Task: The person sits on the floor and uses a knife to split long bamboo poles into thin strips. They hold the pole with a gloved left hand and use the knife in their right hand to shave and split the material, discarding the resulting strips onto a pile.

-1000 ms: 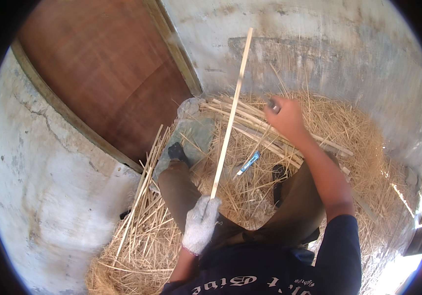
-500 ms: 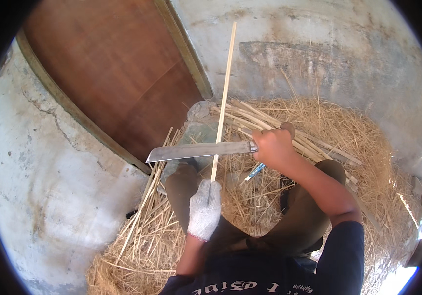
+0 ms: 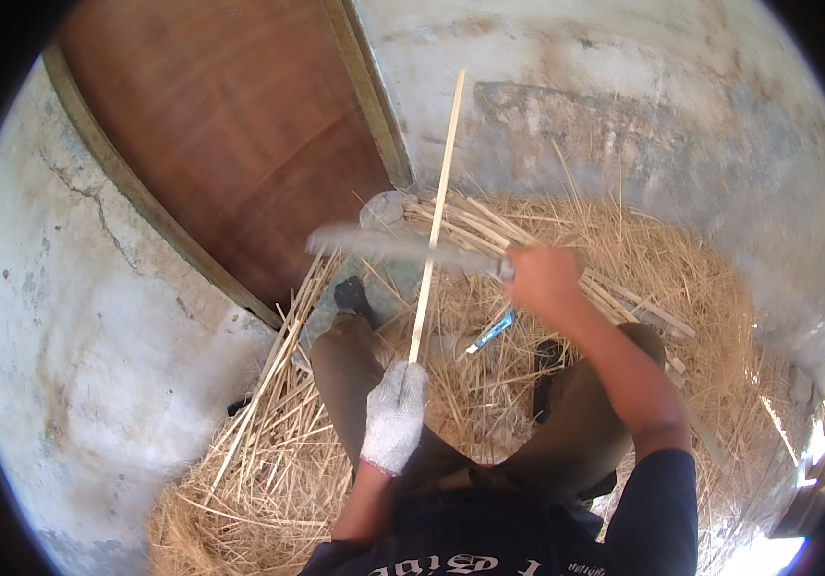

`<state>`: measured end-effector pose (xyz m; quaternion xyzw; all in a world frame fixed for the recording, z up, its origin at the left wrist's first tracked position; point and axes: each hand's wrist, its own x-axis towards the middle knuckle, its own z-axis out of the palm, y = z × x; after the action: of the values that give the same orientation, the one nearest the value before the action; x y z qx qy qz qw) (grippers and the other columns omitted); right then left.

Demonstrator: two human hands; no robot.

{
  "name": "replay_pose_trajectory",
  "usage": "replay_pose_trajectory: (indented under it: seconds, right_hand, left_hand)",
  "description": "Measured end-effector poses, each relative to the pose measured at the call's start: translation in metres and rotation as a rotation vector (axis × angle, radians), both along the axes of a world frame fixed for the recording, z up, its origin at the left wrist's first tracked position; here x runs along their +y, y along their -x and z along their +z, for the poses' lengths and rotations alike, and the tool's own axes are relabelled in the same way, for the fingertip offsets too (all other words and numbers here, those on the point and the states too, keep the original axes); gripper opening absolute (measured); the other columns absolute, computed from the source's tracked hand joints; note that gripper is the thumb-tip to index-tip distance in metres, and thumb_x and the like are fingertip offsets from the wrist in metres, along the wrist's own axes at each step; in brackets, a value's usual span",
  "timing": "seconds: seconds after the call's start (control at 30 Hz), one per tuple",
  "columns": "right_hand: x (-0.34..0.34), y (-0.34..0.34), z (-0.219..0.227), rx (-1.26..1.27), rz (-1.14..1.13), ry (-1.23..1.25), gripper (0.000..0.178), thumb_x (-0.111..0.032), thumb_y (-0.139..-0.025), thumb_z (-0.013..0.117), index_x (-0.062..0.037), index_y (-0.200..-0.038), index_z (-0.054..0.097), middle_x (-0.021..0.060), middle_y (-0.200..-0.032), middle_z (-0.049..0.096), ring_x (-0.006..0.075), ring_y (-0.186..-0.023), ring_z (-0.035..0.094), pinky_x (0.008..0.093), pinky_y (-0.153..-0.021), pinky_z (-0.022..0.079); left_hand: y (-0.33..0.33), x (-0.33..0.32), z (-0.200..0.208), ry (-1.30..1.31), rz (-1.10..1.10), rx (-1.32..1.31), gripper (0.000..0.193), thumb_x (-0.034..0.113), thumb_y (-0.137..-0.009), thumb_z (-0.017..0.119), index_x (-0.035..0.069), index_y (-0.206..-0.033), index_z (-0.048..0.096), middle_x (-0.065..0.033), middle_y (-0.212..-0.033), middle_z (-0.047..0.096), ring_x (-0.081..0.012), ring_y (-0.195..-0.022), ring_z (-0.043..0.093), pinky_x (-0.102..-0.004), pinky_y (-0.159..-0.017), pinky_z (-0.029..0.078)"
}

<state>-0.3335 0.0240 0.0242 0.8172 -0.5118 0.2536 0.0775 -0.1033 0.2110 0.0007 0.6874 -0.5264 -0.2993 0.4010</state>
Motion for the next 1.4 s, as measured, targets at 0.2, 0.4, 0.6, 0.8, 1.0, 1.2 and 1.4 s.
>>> replay_pose_trajectory:
  seconds: [0.2, 0.4, 0.6, 0.8, 1.0, 1.2, 1.4]
  right_hand:
    - [0.007, 0.001, -0.002, 0.180, -0.134, -0.001, 0.022, -0.034, -0.083, 0.073, -0.0119, -0.083, 0.070, 0.0049, -0.061, 0.066, 0.0231, -0.049, 0.063, 0.0486, -0.055, 0.049]
    - [-0.003, 0.023, -0.005, 0.066, -0.174, 0.074, 0.013, -0.028, -0.085, 0.069, -0.0161, -0.081, 0.070, 0.0032, -0.059, 0.065, 0.0224, -0.046, 0.061, 0.0457, -0.055, 0.047]
    - [0.015, 0.004, -0.012, 0.159, 0.079, 0.152, 0.010, -0.026, -0.083, 0.069, -0.0164, -0.079, 0.071, 0.0041, -0.060, 0.065, 0.0243, -0.049, 0.063, 0.0476, -0.055, 0.048]
    - [-0.018, 0.025, 0.003, -0.002, -0.263, -0.010, 0.013, -0.023, -0.083, 0.069, -0.0129, -0.090, 0.075, 0.0090, -0.062, 0.066, 0.0242, -0.057, 0.069, 0.0404, -0.055, 0.053]
    - [0.007, 0.000, -0.022, 0.223, -0.005, -0.048, 0.016, -0.024, -0.086, 0.069, -0.0124, -0.095, 0.075, 0.0079, -0.068, 0.070, 0.0223, -0.060, 0.070, 0.0394, -0.053, 0.052]
    - [-0.038, 0.039, 0.017, 0.089, -0.372, -0.290, 0.017, -0.022, -0.086, 0.068, -0.0124, -0.098, 0.074, 0.0061, -0.075, 0.073, 0.0201, -0.066, 0.072, 0.0386, -0.055, 0.054]
    - [0.001, 0.009, -0.016, 0.161, -0.054, -0.041, 0.016, -0.024, -0.082, 0.070, -0.0126, -0.093, 0.074, 0.0078, -0.070, 0.071, 0.0239, -0.060, 0.070, 0.0478, -0.061, 0.056]
  left_hand:
    - [-0.004, 0.010, -0.019, 0.084, 0.010, 0.078, 0.020, 0.022, -0.106, 0.058, 0.005, -0.095, 0.062, 0.0023, -0.071, 0.053, -0.0055, -0.063, 0.048, -0.0253, -0.057, 0.041]
    - [0.006, 0.011, -0.009, 0.005, -0.001, 0.225, 0.019, 0.022, -0.106, 0.058, 0.006, -0.097, 0.062, 0.0035, -0.071, 0.053, -0.0046, -0.062, 0.046, -0.0244, -0.056, 0.040]
    - [0.000, 0.015, -0.009, 0.044, 0.012, 0.162, 0.019, 0.023, -0.106, 0.058, 0.006, -0.098, 0.063, 0.0037, -0.070, 0.052, -0.0047, -0.061, 0.047, -0.0240, -0.055, 0.042]
    - [-0.012, 0.038, -0.014, -0.064, -0.018, 0.251, 0.019, 0.024, -0.106, 0.059, 0.008, -0.098, 0.063, 0.0038, -0.070, 0.052, -0.0044, -0.060, 0.048, -0.0230, -0.055, 0.043]
    - [-0.021, 0.043, -0.024, 0.022, 0.024, 0.159, 0.019, 0.022, -0.105, 0.057, 0.006, -0.097, 0.063, 0.0020, -0.072, 0.054, -0.0053, -0.062, 0.051, -0.0239, -0.056, 0.043]
    - [-0.031, 0.091, -0.021, -0.022, -0.070, -0.209, 0.027, 0.025, -0.106, 0.054, 0.002, -0.096, 0.064, -0.0117, -0.077, 0.062, -0.0203, -0.067, 0.064, -0.0354, -0.066, 0.052]
    - [-0.031, 0.106, -0.038, -0.136, 0.027, 0.011, 0.025, 0.024, -0.106, 0.055, 0.004, -0.097, 0.066, -0.0031, -0.071, 0.058, -0.0097, -0.063, 0.057, -0.0293, -0.059, 0.047]
